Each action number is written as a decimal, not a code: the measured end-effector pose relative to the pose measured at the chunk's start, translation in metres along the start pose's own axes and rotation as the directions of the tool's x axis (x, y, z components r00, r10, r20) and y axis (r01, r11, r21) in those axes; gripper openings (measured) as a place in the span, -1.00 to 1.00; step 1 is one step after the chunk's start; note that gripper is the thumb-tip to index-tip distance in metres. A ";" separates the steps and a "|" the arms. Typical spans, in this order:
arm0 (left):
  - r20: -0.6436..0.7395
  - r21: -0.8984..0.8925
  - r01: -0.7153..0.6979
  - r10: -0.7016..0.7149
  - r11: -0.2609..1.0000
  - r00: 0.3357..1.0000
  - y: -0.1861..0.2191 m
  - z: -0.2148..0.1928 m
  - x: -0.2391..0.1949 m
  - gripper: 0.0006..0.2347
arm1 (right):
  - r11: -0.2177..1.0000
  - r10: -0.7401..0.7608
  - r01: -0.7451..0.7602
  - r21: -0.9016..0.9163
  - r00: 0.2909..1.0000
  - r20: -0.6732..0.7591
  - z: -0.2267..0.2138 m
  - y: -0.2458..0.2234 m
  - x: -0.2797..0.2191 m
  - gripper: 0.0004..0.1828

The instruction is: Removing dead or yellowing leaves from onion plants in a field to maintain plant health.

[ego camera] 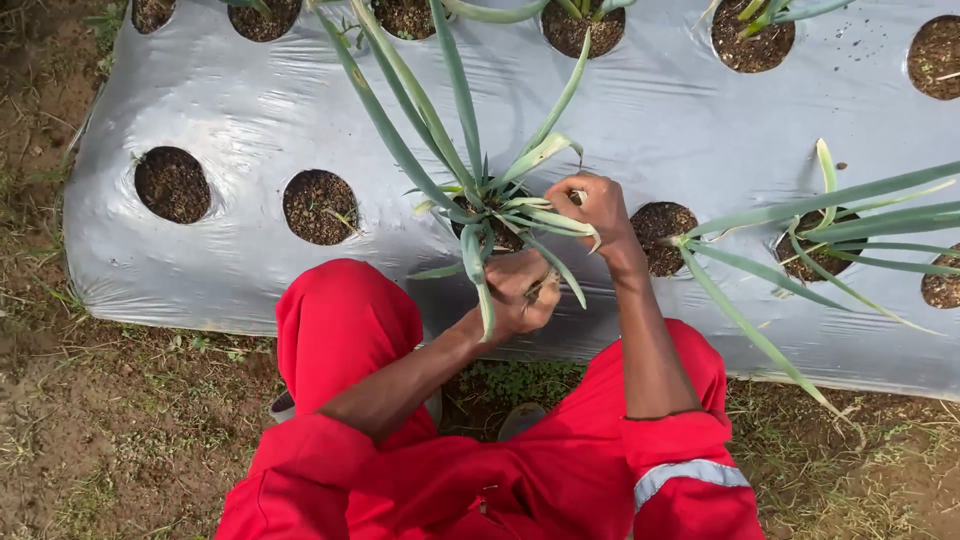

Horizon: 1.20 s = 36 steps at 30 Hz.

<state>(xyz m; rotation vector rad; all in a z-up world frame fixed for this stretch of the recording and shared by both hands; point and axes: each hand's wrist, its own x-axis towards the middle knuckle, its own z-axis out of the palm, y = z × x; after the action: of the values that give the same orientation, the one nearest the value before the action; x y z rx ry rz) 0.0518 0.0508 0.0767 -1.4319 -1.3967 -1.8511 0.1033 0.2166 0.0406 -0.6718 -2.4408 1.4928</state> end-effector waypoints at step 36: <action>0.427 0.789 0.153 -0.709 0.596 0.561 -0.107 0.015 -0.104 -0.80 | 0.954 0.155 -0.076 -0.288 0.952 0.263 0.022 0.042 0.007 -0.49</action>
<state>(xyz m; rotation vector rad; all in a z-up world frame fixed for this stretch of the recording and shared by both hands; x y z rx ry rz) 0.0142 0.0836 -0.0648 -1.4661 -2.7374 -0.6735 0.0997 0.2188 -0.0070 -0.7057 -2.9140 1.3852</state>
